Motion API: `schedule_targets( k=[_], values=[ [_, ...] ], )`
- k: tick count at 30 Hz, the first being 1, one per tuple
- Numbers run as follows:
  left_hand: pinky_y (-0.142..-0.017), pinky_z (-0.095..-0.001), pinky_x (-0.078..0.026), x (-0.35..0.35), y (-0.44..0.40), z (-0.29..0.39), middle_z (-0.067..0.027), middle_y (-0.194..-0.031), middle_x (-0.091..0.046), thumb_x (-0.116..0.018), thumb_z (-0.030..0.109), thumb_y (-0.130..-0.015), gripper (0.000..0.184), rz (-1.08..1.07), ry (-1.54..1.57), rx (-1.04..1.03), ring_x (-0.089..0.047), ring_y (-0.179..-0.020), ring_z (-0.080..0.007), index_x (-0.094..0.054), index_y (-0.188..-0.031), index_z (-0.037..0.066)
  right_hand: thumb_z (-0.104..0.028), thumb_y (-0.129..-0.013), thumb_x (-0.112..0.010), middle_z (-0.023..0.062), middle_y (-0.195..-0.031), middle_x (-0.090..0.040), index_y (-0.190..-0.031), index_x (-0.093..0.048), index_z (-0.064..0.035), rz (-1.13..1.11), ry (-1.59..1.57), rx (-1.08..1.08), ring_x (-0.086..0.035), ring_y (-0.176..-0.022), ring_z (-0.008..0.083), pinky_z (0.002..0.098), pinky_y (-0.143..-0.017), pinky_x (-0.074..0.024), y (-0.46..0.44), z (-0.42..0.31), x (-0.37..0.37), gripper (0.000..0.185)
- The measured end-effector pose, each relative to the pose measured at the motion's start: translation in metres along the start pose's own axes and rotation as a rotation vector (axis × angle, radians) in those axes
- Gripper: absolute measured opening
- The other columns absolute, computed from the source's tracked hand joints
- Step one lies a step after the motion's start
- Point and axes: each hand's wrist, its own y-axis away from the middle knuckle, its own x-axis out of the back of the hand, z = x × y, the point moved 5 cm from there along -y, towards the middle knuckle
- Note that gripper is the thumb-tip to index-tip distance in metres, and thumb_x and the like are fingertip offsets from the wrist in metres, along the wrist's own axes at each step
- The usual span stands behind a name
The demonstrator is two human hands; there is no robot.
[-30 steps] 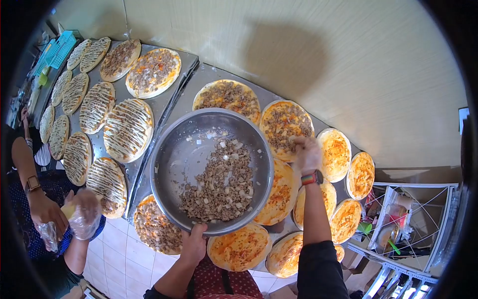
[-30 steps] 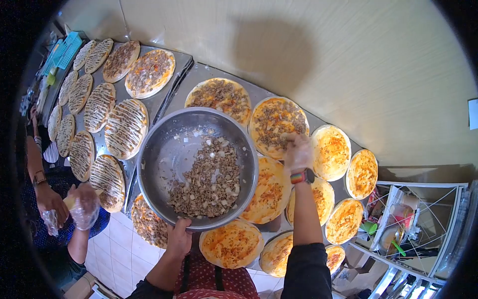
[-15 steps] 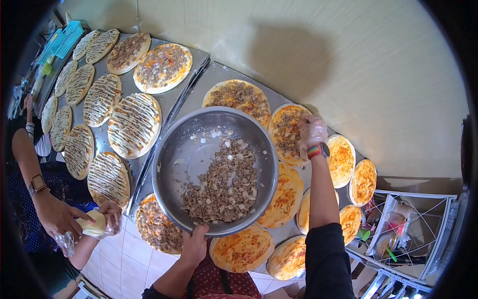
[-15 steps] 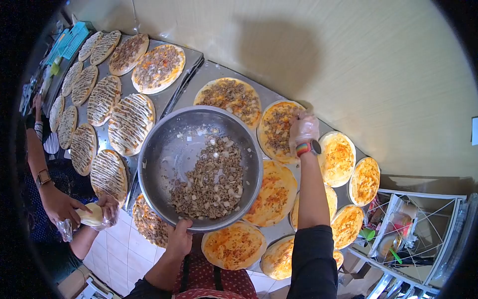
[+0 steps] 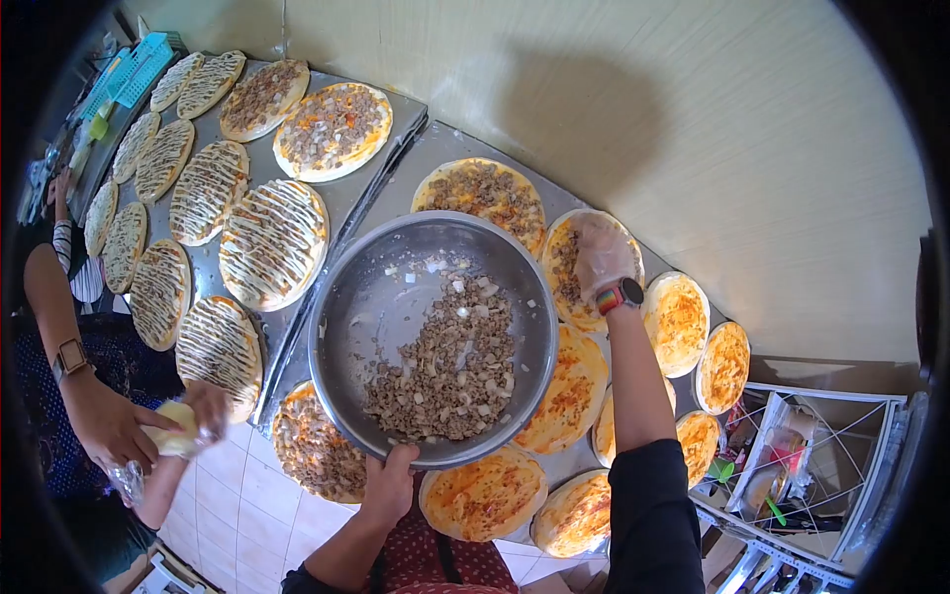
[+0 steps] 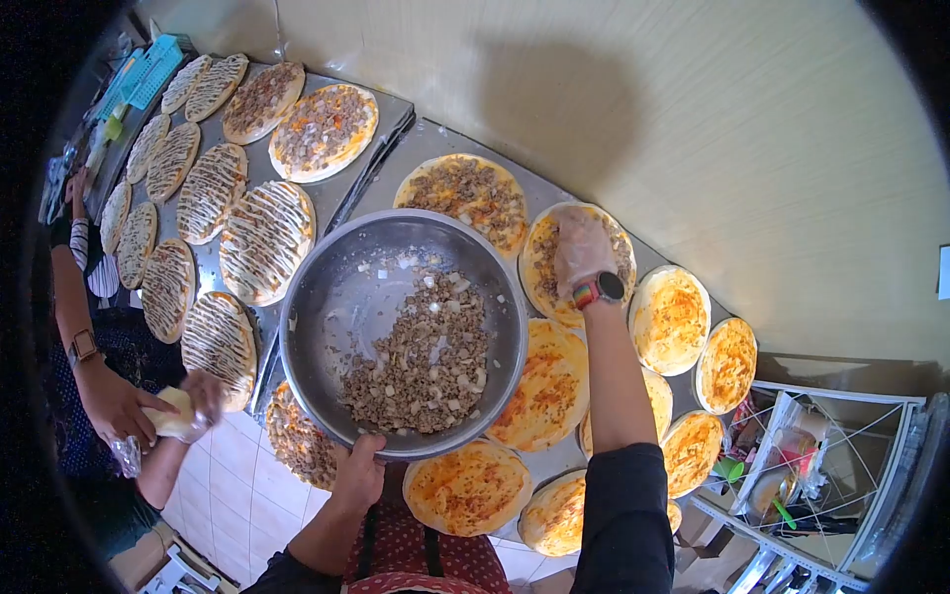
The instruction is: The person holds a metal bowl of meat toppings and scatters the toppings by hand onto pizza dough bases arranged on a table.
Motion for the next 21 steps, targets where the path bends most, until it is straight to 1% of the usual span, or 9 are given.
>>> schedule_targets(
  k=[2,4,6,11,13,14,16,19,21],
  values=[
    [-0.053,-0.0232,-0.037,0.001,-0.001,0.0,-0.0008,-0.068,-0.047,-0.047,0.0,-0.068,0.013,-0.002,-0.014,-0.004,-0.046,-0.061,-0.0091,-0.043,-0.079,0.007,-0.004,-0.068,-0.047,0.0107,-0.088,-0.055,-0.087,-0.056,-0.0087,0.044,0.114,0.09,-0.051,-0.084,0.025,0.0315,-0.073,-0.042,0.015,-0.01,0.004,0.022],
    [-0.054,-0.0234,-0.037,0.002,-0.002,-0.001,-0.0008,-0.067,-0.047,-0.047,0.0,-0.069,0.012,-0.003,-0.024,-0.01,-0.046,-0.061,-0.0092,-0.044,-0.079,0.006,-0.006,-0.066,-0.049,0.0088,-0.086,-0.056,-0.083,-0.055,-0.0075,0.355,-0.229,0.192,-0.052,-0.086,0.0222,0.0304,-0.072,-0.0425,0.037,-0.024,0.038,0.018],
    [-0.057,-0.0226,-0.034,0.006,-0.006,-0.005,-0.0015,-0.077,-0.043,-0.048,0.01,-0.071,0.018,-0.033,-0.18,0.014,-0.04,-0.067,-0.0092,-0.041,-0.087,0.005,-0.005,-0.065,-0.053,0.0074,-0.086,-0.055,-0.083,-0.056,-0.0089,0.434,-0.34,0.002,-0.052,-0.082,0.0226,0.0303,-0.067,-0.0445,0.065,-0.046,0.068,0.018],
    [-0.063,-0.0236,-0.036,-0.017,-0.004,-0.009,-0.0036,-0.081,-0.044,-0.048,0.012,-0.071,0.023,-0.116,-0.189,-0.025,-0.041,-0.071,-0.0117,-0.041,-0.091,0.003,-0.011,-0.066,-0.056,0.0101,-0.087,-0.053,-0.095,-0.053,-0.0088,0.246,-0.598,0.294,-0.053,-0.077,0.0273,0.0337,-0.063,-0.0445,0.115,-0.123,0.089,0.029],
    [-0.066,-0.0242,-0.036,-0.026,-0.002,-0.012,-0.0044,-0.083,-0.044,-0.047,0.013,-0.071,0.026,-0.163,-0.088,-0.05,-0.042,-0.073,-0.0124,-0.041,-0.093,0.001,-0.015,-0.066,-0.058,0.0136,-0.088,-0.051,-0.092,-0.05,-0.0042,-0.251,-0.545,0.179,-0.05,-0.08,0.0282,0.0336,-0.067,-0.0422,0.118,-0.141,0.077,0.029],
    [-0.067,-0.0245,-0.036,-0.021,-0.007,-0.023,-0.0046,-0.084,-0.044,-0.047,0.012,-0.071,0.026,-0.181,-0.171,-0.089,-0.042,-0.075,-0.0124,-0.041,-0.094,0.001,-0.015,-0.066,-0.058,0.0136,-0.088,-0.051,-0.092,-0.05,-0.0042,-0.244,-0.545,0.179,-0.05,-0.08,0.0282,0.0336,-0.067,-0.0422,0.121,-0.142,0.075,0.029],
    [-0.068,-0.0247,-0.036,-0.023,-0.008,-0.028,-0.0048,-0.085,-0.045,-0.046,0.011,-0.072,0.026,-0.202,-0.258,-0.128,-0.042,-0.076,-0.0124,-0.041,-0.095,0.0,-0.017,-0.065,-0.058,0.0167,-0.092,-0.047,-0.095,-0.047,-0.0027,-0.509,-0.587,0.193,-0.048,-0.083,0.0297,0.0346,-0.068,-0.0411,0.134,-0.146,0.05,0.035],
    [-0.069,-0.0244,-0.036,-0.043,0.001,-0.019,-0.0047,-0.086,-0.045,-0.045,0.01,-0.072,0.024,-0.28,-0.421,-0.258,-0.042,-0.077,-0.0122,-0.042,-0.093,0.0,-0.014,-0.064,-0.058,0.0165,-0.086,-0.049,-0.084,-0.05,-0.0028,-0.427,-0.668,0.238,-0.05,-0.076,0.0287,0.0338,-0.065,-0.0417,0.134,-0.137,0.05,0.024],
    [-0.068,-0.0241,-0.036,-0.047,0.0,-0.025,-0.0039,-0.085,-0.044,-0.045,0.01,-0.072,0.021,-0.192,-0.23,0.016,-0.042,-0.075,-0.0117,-0.043,-0.09,0.0,-0.01,-0.067,-0.056,0.0113,-0.075,-0.054,-0.079,-0.053,-0.0025,-0.434,-0.86,0.198,-0.052,-0.064,0.0202,0.0282,-0.057,-0.0424,0.121,-0.119,0.056,0.014]
  ],
)
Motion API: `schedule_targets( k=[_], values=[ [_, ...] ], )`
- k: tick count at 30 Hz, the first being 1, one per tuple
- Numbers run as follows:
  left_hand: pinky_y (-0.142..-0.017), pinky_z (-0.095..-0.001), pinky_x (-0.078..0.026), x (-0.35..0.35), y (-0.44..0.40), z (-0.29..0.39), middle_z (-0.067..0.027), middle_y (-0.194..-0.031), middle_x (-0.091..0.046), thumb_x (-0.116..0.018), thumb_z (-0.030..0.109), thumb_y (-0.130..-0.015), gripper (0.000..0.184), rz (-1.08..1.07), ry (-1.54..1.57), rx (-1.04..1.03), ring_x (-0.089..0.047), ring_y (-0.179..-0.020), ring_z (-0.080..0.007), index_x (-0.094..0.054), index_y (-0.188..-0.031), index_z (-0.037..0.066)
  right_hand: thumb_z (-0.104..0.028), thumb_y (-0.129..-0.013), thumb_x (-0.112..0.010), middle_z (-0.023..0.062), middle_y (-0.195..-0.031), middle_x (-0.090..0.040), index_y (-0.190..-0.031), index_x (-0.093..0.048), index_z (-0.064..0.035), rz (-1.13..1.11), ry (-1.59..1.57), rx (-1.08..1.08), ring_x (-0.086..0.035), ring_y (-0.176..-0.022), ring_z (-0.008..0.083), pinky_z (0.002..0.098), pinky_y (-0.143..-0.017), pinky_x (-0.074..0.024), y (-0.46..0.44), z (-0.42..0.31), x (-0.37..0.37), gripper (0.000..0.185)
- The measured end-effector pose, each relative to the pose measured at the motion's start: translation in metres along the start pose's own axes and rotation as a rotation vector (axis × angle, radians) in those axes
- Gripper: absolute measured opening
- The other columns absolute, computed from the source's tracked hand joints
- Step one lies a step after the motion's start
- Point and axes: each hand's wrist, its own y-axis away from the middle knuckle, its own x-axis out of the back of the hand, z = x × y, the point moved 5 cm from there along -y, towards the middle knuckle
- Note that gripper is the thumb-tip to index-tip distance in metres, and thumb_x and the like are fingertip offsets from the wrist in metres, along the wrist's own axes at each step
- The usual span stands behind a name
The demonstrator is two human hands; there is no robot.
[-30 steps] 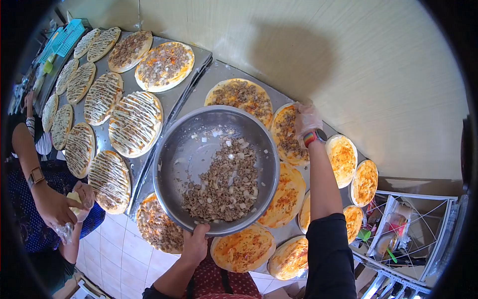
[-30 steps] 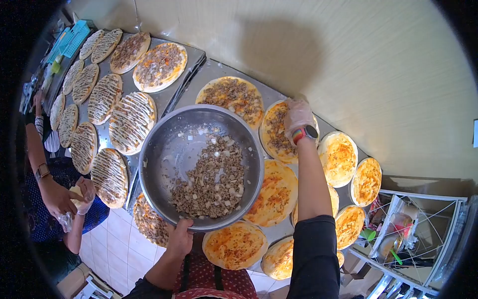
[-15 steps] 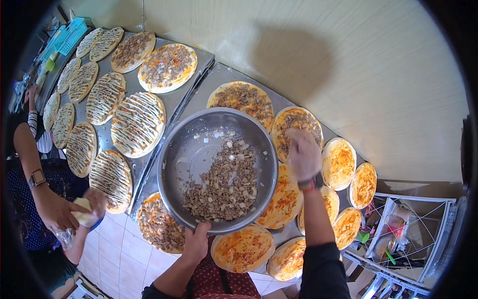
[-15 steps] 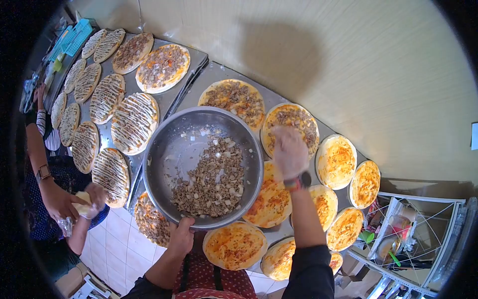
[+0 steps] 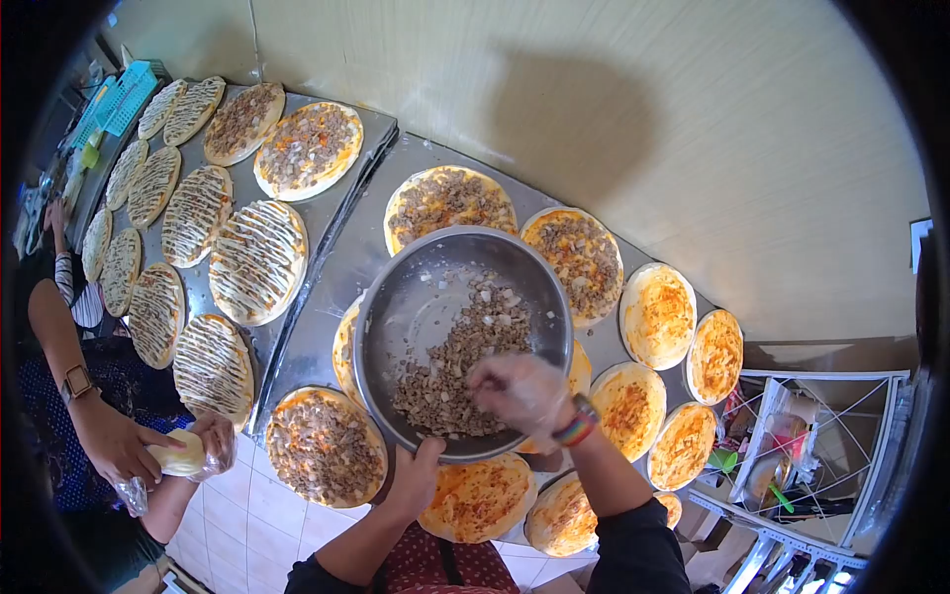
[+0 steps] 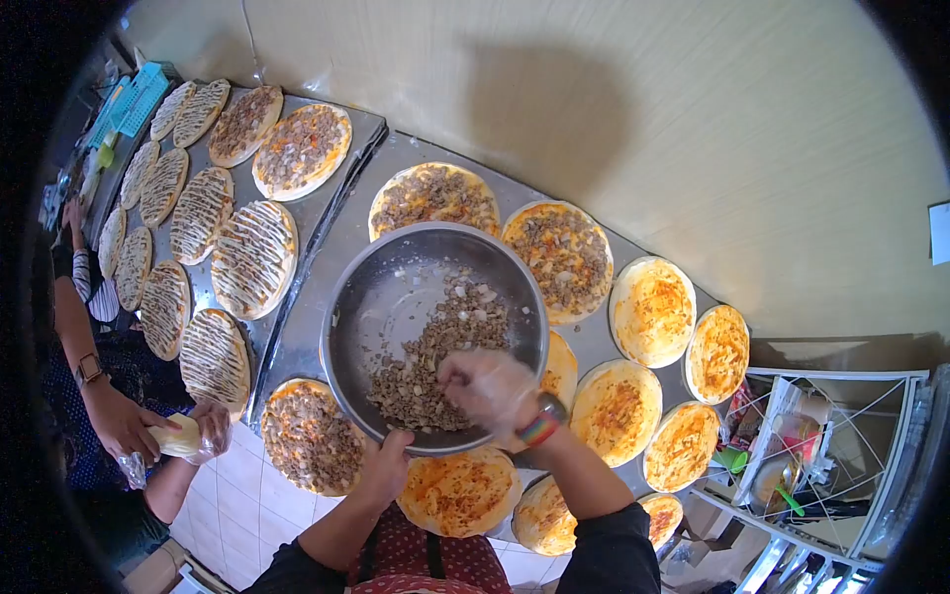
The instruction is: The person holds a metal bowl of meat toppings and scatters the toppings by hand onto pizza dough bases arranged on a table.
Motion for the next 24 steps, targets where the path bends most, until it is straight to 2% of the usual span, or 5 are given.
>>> schedule_targets(
  k=[3,10,14,22,24],
  values=[
    [-0.067,-0.0241,-0.036,-0.001,-0.008,-0.008,-0.0035,-0.084,-0.044,-0.044,0.011,-0.073,0.021,-0.027,0.028,-0.027,-0.041,-0.075,-0.0111,-0.043,-0.09,0.0,-0.01,-0.071,-0.056,0.0037,-0.07,-0.054,-0.084,-0.055,-0.0026,0.035,-0.879,-0.213,-0.051,-0.059,0.0127,0.0232,-0.052,-0.0409,0.005,0.027,0.023,0.015],
    [-0.067,-0.0257,-0.036,0.0,-0.009,-0.002,-0.0037,-0.086,-0.044,-0.045,0.013,-0.073,0.024,-0.032,-0.02,-0.059,-0.042,-0.075,-0.0115,-0.041,-0.093,0.001,-0.007,-0.071,-0.056,0.0041,-0.072,-0.054,-0.086,-0.054,0.0005,-0.045,-0.822,-0.325,-0.049,-0.058,0.0073,0.0182,-0.047,-0.0387,-0.002,0.035,0.069,0.017],
    [-0.067,-0.0273,-0.037,0.019,-0.012,-0.008,-0.0048,-0.086,-0.044,-0.045,0.012,-0.073,0.023,0.009,-0.074,-0.085,-0.043,-0.077,-0.0134,-0.039,-0.093,0.002,-0.01,-0.072,-0.054,0.0043,-0.07,-0.056,-0.083,-0.057,-0.0013,0.49,-0.677,-0.362,-0.05,-0.057,0.0078,0.019,-0.049,-0.0408,-0.016,0.095,0.124,0.014],
    [-0.065,-0.0329,-0.045,0.042,-0.003,-0.003,-0.0077,-0.077,-0.046,-0.045,-0.001,-0.069,0.023,0.167,0.254,-0.029,-0.051,-0.07,-0.0199,-0.036,-0.09,0.003,-0.011,-0.067,-0.05,0.0119,-0.083,-0.058,-0.082,-0.059,-0.0109,0.633,0.388,-0.291,-0.054,-0.078,0.0256,0.0318,-0.07,-0.0421,-0.064,0.148,0.129,0.018],
    [-0.061,-0.0305,-0.044,0.058,-0.007,-0.006,-0.0059,-0.076,-0.046,-0.045,-0.001,-0.069,0.021,0.13,-0.376,-0.424,-0.05,-0.069,-0.0175,-0.037,-0.088,0.004,-0.011,-0.066,-0.05,0.0121,-0.083,-0.057,-0.082,-0.059,-0.0107,0.65,0.354,-0.308,-0.054,-0.08,0.0257,0.0319,-0.071,-0.0416,-0.07,0.131,0.123,0.018]
  ],
)
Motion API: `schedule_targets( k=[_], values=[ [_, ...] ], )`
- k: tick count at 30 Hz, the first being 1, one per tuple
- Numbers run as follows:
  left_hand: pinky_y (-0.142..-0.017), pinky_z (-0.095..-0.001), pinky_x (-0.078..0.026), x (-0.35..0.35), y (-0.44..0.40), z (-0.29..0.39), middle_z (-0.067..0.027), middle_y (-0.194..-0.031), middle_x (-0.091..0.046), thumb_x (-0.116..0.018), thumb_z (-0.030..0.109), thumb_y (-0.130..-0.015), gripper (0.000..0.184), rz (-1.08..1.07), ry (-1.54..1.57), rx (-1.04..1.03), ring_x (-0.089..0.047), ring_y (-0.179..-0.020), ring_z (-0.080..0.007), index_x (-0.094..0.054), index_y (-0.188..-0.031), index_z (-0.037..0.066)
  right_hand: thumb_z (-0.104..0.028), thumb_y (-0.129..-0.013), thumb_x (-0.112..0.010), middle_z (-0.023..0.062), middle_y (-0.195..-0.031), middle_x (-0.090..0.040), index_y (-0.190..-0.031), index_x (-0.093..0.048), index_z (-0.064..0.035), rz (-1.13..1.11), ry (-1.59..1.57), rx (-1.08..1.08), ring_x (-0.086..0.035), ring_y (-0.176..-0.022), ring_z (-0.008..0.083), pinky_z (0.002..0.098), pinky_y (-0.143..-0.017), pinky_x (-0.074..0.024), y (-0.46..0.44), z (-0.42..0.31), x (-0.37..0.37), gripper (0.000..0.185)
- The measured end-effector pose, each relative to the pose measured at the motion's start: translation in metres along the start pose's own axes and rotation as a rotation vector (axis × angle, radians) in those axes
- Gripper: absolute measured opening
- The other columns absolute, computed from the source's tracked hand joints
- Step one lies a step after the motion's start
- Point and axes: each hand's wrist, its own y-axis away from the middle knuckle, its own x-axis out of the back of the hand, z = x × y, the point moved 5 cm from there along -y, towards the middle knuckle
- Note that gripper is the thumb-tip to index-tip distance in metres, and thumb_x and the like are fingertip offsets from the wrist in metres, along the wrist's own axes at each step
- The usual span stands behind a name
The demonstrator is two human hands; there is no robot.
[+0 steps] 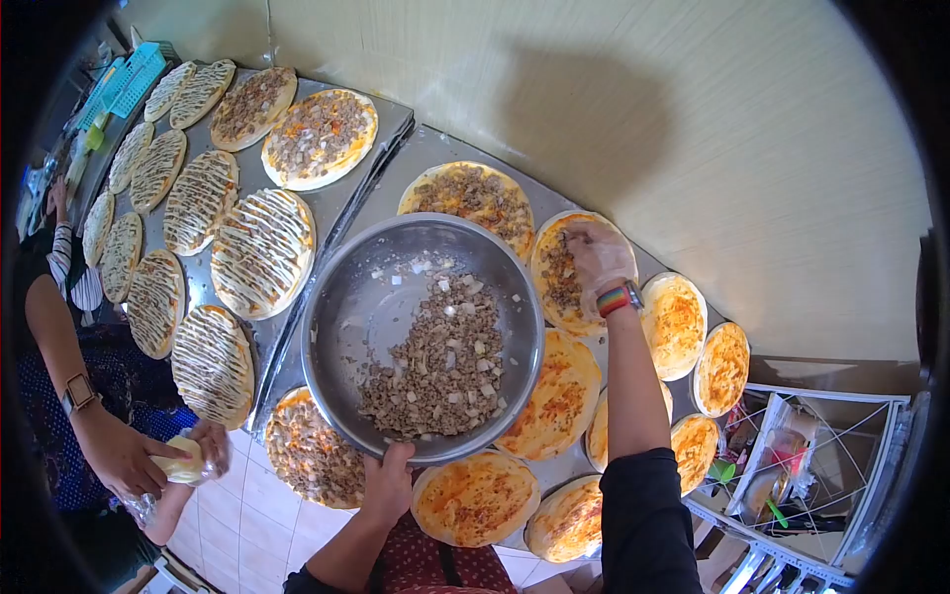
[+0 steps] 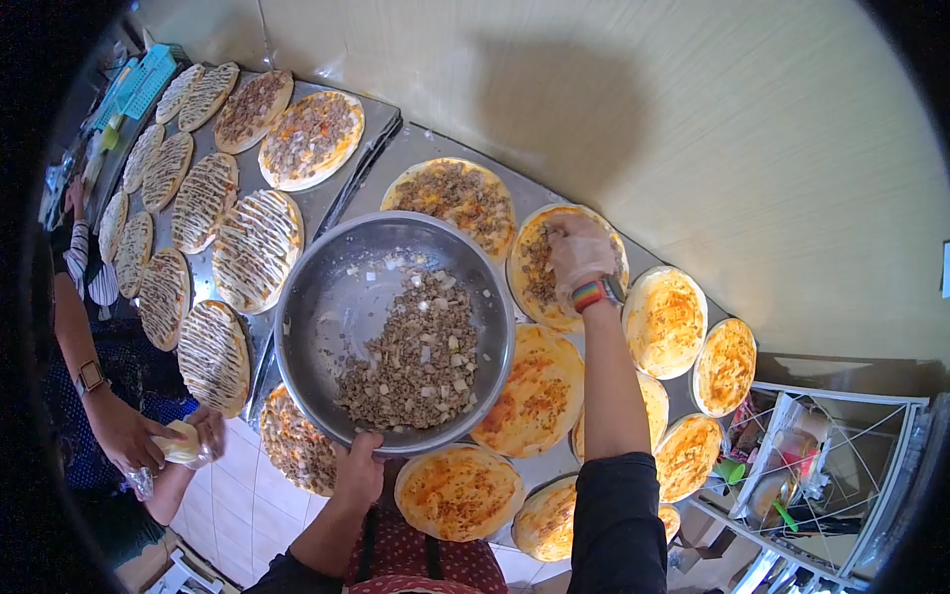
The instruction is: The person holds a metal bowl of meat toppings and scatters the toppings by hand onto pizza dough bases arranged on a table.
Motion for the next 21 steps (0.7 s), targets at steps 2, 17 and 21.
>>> schedule_targets(
  k=[2,17,21],
  values=[
    [-0.06,-0.0295,-0.043,-0.003,-0.002,0.008,-0.0049,-0.075,-0.046,-0.046,0.0,-0.069,0.02,-0.01,0.056,0.027,-0.05,-0.068,-0.0163,-0.037,-0.087,0.004,-0.01,-0.064,-0.051,0.0122,-0.084,-0.056,-0.079,-0.059,-0.0084,-0.101,0.148,0.181,-0.052,-0.083,0.0259,0.0315,-0.074,-0.0402,0.001,-0.027,-0.007,0.017],
    [-0.059,-0.0302,-0.045,0.002,-0.001,0.012,-0.0047,-0.073,-0.047,-0.045,0.0,-0.069,0.017,0.098,0.488,0.444,-0.052,-0.066,-0.0162,-0.039,-0.085,0.005,-0.002,-0.061,-0.049,0.0092,-0.086,-0.052,-0.086,-0.055,-0.0054,-0.076,0.253,0.439,-0.051,-0.082,0.0251,0.0315,-0.069,-0.0436,0.061,-0.04,-0.021,0.026],
    [-0.063,-0.034,-0.047,-0.001,-0.004,0.019,-0.0068,-0.075,-0.049,-0.043,-0.001,-0.07,0.019,0.047,0.611,0.375,-0.054,-0.072,-0.019,-0.039,-0.087,0.003,-0.004,-0.061,-0.053,0.0085,-0.092,-0.051,-0.086,-0.055,-0.005,-0.059,0.261,0.489,-0.052,-0.08,0.0246,0.0329,-0.066,-0.044,0.083,-0.032,-0.016,0.026]
  ],
)
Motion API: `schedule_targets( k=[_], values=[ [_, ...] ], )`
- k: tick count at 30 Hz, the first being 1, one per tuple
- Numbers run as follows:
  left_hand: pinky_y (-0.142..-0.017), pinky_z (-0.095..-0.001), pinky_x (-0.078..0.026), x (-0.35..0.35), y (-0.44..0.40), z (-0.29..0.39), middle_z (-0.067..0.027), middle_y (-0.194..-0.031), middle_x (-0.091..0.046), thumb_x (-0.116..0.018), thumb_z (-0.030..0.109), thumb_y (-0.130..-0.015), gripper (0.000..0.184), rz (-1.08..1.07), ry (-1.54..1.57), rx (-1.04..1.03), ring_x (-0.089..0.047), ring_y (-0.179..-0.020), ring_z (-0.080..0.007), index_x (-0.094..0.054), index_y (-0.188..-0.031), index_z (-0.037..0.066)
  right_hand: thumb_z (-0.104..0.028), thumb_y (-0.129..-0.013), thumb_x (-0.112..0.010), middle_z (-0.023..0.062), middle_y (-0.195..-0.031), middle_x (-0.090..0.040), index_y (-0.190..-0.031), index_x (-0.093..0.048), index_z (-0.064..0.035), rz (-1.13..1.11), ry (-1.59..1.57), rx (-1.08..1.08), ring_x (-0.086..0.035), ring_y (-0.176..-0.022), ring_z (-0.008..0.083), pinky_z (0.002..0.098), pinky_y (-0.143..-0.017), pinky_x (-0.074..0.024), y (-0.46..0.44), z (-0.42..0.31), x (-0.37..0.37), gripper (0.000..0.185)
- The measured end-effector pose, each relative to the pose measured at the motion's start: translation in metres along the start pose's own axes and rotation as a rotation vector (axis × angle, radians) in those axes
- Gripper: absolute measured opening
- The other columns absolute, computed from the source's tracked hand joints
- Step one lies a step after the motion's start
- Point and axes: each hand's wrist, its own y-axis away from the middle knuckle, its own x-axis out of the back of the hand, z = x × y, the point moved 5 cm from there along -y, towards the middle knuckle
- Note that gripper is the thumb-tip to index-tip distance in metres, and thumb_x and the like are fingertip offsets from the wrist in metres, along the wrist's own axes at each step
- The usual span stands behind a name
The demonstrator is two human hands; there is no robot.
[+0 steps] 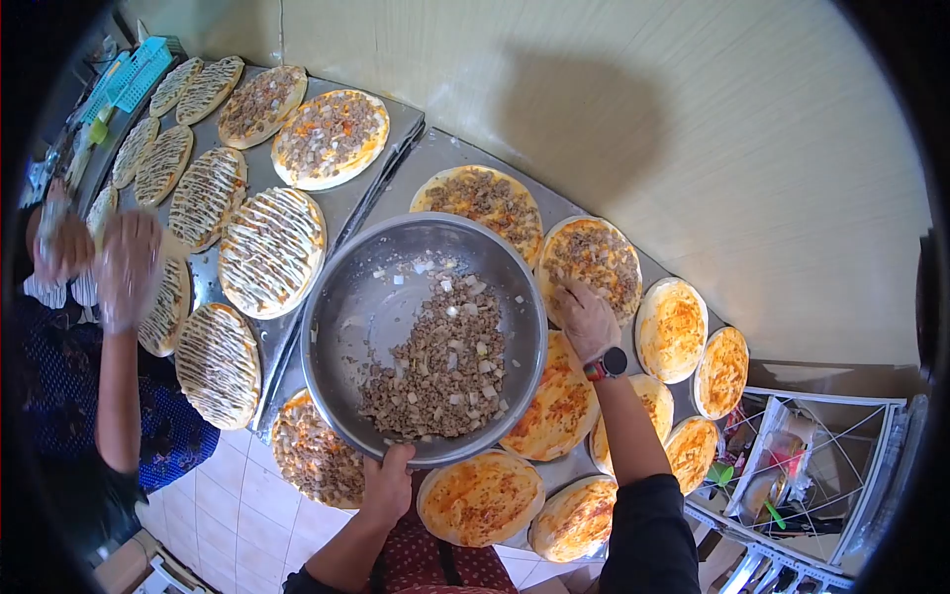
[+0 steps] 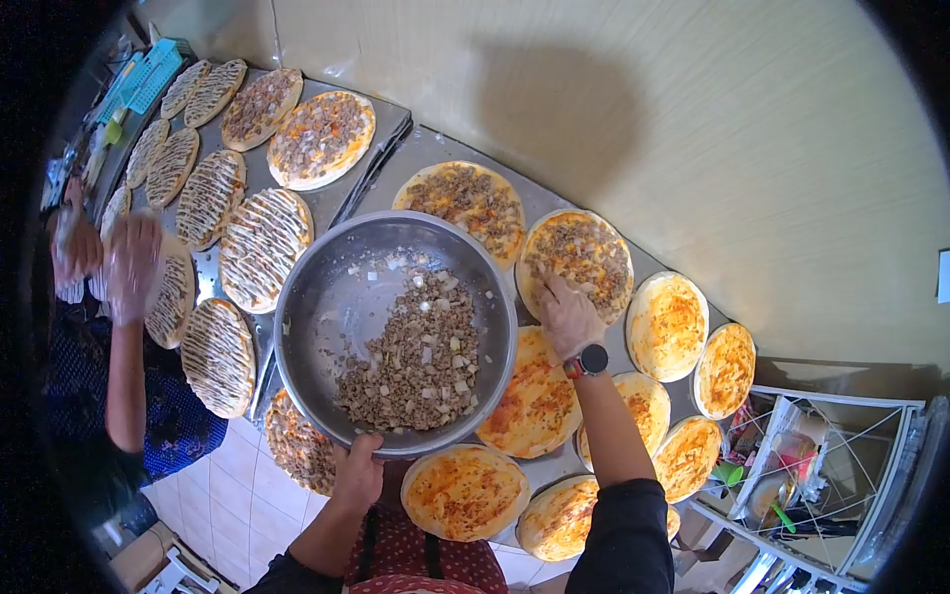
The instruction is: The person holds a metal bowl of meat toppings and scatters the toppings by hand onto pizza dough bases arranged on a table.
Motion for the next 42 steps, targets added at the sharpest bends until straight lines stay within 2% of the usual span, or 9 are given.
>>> schedule_targets(
  k=[10,13,17,23,30,33,37,39,42],
  values=[
    [-0.063,-0.0309,-0.046,0.0,0.007,0.003,-0.005,-0.077,-0.047,-0.044,-0.002,-0.069,0.022,0.04,-0.089,-0.005,-0.051,-0.068,-0.0157,-0.038,-0.09,0.005,0.002,-0.064,-0.05,0.0073,-0.081,-0.054,-0.077,-0.057,-0.0076,0.221,-0.111,-0.177,-0.054,-0.073,0.0256,0.0332,-0.061,-0.0453,0.013,0.038,0.024,0.017],
    [-0.063,-0.0303,-0.046,0.0,0.009,0.005,-0.004,-0.072,-0.047,-0.045,-0.001,-0.069,0.02,0.114,-0.133,0.015,-0.05,-0.067,-0.0141,-0.039,-0.087,0.005,0.0,-0.064,-0.054,0.0085,-0.079,-0.056,-0.077,-0.057,-0.0069,0.383,-0.511,-0.356,-0.055,-0.074,0.0249,0.0302,-0.063,-0.0447,0.007,0.061,0.02,0.015],
    [-0.064,-0.0293,-0.045,-0.004,0.012,0.004,-0.0042,-0.074,-0.046,-0.045,-0.001,-0.069,0.018,0.048,-0.093,0.04,-0.05,-0.067,-0.0142,-0.039,-0.086,0.004,-0.002,-0.064,-0.055,0.0092,-0.082,-0.055,-0.077,-0.057,-0.007,0.547,-0.331,-0.164,-0.054,-0.07,0.0256,0.0303,-0.061,-0.0448,0.005,0.041,0.04,0.014],
    [-0.065,-0.0294,-0.044,-0.017,0.019,0.017,-0.0059,-0.079,-0.047,-0.044,-0.001,-0.07,0.02,0.032,0.054,-0.035,-0.051,-0.07,-0.0171,-0.04,-0.089,0.003,-0.007,-0.068,-0.048,0.0086,-0.085,-0.052,-0.086,-0.057,-0.009,-0.124,0.025,-0.298,-0.051,-0.08,0.0243,0.0337,-0.069,-0.0425,0.03,0.029,0.003,0.02],
    [-0.067,-0.0288,-0.042,-0.004,0.017,0.01,-0.0065,-0.085,-0.045,-0.043,0.006,-0.072,0.026,0.018,-0.122,-0.018,-0.049,-0.075,-0.0159,-0.036,-0.097,0.003,-0.005,-0.066,-0.051,0.0076,-0.083,-0.053,-0.086,-0.057,-0.0096,-0.006,0.05,-0.098,-0.052,-0.074,0.0258,0.0331,-0.062,-0.0448,0.051,0.009,0.027,0.022],
    [-0.065,-0.0267,-0.04,-0.022,0.022,0.012,-0.0065,-0.086,-0.045,-0.043,0.009,-0.073,0.026,0.002,-0.071,-0.029,-0.047,-0.072,-0.0147,-0.036,-0.097,0.003,-0.003,-0.065,-0.052,0.008,-0.085,-0.054,-0.087,-0.056,-0.0097,0.289,-0.068,-0.177,-0.053,-0.077,0.0256,0.0334,-0.063,-0.0452,0.052,-0.015,0.069,0.024],
    [-0.068,-0.0256,-0.038,-0.02,0.023,-0.003,-0.0066,-0.088,-0.044,-0.043,0.01,-0.073,0.029,0.03,-0.14,0.03,-0.045,-0.075,-0.0135,-0.036,-0.1,0.003,-0.007,-0.063,-0.056,0.0108,-0.091,-0.053,-0.095,-0.052,-0.0069,0.069,-0.465,0.061,-0.052,-0.083,0.028,0.0336,-0.068,-0.0451,0.041,-0.092,0.09,0.032],
    [-0.07,-0.0339,-0.045,-0.02,0.017,-0.014,-0.0099,-0.094,-0.046,-0.041,0.001,-0.07,0.036,-0.078,-0.199,-0.032,-0.051,-0.08,-0.0214,-0.032,-0.105,0.004,-0.01,-0.064,-0.057,0.0141,-0.093,-0.052,-0.098,-0.05,-0.006,-0.004,-0.411,-0.018,-0.052,-0.082,0.0292,0.0343,-0.068,-0.0443,0.035,-0.115,0.082,0.035],
    [-0.074,-0.026,-0.036,-0.039,0.023,-0.015,-0.0066,-0.093,-0.044,-0.043,0.009,-0.072,0.035,-0.148,-0.259,-0.099,-0.042,-0.083,-0.0138,-0.035,-0.104,-0.001,-0.014,-0.065,-0.058,0.0187,-0.095,-0.049,-0.102,-0.046,-0.0049,-0.198,-0.349,-0.091,-0.052,-0.08,0.0311,0.0362,-0.069,-0.0428,0.035,-0.126,0.067,0.041]
  ],
)
